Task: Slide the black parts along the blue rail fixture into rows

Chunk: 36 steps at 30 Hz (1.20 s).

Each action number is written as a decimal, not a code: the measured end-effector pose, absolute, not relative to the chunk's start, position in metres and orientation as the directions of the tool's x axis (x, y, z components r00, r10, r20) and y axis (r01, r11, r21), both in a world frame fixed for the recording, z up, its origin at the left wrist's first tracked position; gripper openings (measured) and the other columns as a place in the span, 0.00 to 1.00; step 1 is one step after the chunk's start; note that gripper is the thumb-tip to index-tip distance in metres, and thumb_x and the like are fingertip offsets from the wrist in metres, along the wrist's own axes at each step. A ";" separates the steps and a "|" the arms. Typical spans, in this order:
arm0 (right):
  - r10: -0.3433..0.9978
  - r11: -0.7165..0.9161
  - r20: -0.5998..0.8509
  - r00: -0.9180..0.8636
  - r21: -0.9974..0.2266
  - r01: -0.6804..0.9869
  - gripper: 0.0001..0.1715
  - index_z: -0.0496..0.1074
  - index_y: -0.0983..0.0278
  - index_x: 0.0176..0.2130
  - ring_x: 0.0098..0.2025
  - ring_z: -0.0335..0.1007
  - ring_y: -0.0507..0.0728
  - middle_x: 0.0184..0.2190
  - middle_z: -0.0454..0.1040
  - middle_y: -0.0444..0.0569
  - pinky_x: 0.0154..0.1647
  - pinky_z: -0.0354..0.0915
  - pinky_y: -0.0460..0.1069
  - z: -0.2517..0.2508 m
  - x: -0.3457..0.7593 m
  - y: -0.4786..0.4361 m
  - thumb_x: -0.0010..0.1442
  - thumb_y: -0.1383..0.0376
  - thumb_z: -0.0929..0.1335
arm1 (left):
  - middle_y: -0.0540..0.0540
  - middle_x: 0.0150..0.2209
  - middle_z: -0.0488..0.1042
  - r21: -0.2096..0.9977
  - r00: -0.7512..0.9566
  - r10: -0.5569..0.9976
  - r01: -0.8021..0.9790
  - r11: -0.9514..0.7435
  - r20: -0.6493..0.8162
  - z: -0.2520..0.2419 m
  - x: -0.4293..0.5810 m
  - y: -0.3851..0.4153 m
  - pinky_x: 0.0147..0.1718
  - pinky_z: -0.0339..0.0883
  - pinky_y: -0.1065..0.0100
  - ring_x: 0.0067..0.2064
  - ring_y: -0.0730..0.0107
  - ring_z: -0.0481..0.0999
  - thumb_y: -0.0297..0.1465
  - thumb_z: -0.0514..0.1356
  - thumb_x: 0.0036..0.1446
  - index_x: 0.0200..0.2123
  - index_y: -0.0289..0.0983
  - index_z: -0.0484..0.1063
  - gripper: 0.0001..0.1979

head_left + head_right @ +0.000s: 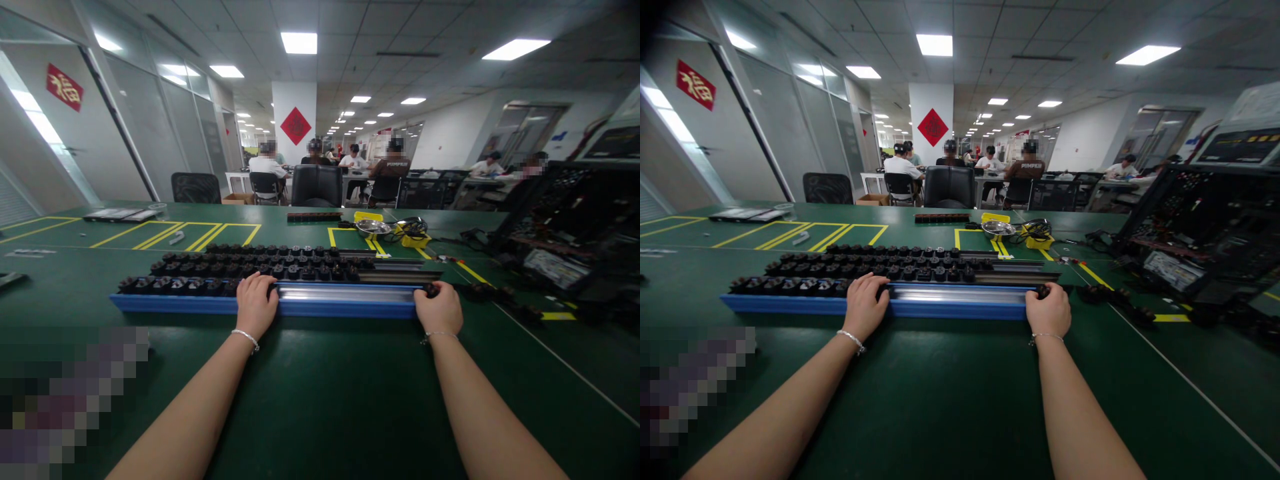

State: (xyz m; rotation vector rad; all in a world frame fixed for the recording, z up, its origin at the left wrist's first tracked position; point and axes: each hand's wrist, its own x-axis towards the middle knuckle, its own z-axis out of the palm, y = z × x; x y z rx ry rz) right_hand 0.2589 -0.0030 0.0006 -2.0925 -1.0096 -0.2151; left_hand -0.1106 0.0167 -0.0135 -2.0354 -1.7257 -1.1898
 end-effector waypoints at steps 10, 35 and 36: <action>0.557 -0.388 0.435 0.707 -0.617 0.685 0.24 0.67 0.65 0.46 0.43 0.65 0.61 0.43 0.69 0.56 0.42 0.61 0.53 -0.001 0.268 -0.002 0.50 0.59 0.64 | 0.44 0.44 0.75 0.307 -0.013 0.717 0.909 -0.281 0.697 -0.014 -0.111 0.017 0.56 0.52 0.50 0.55 0.55 0.65 0.30 0.53 0.54 0.40 0.39 0.71 0.11; 0.482 -0.388 0.408 0.775 -0.693 0.607 0.22 0.68 0.66 0.45 0.43 0.65 0.61 0.42 0.69 0.55 0.44 0.62 0.54 -0.001 0.284 -0.003 0.49 0.62 0.65 | 0.44 0.44 0.76 0.298 -0.004 0.719 0.912 -0.283 0.695 -0.015 -0.113 0.018 0.55 0.52 0.51 0.55 0.55 0.65 0.31 0.53 0.54 0.40 0.40 0.71 0.11; 0.476 -0.391 0.409 0.779 -0.694 0.604 0.22 0.68 0.66 0.45 0.43 0.65 0.61 0.42 0.69 0.55 0.45 0.62 0.54 -0.002 0.286 -0.002 0.49 0.62 0.65 | 0.44 0.44 0.75 0.298 -0.003 0.720 0.911 -0.284 0.694 -0.015 -0.113 0.018 0.55 0.52 0.51 0.55 0.55 0.65 0.31 0.53 0.54 0.40 0.40 0.71 0.11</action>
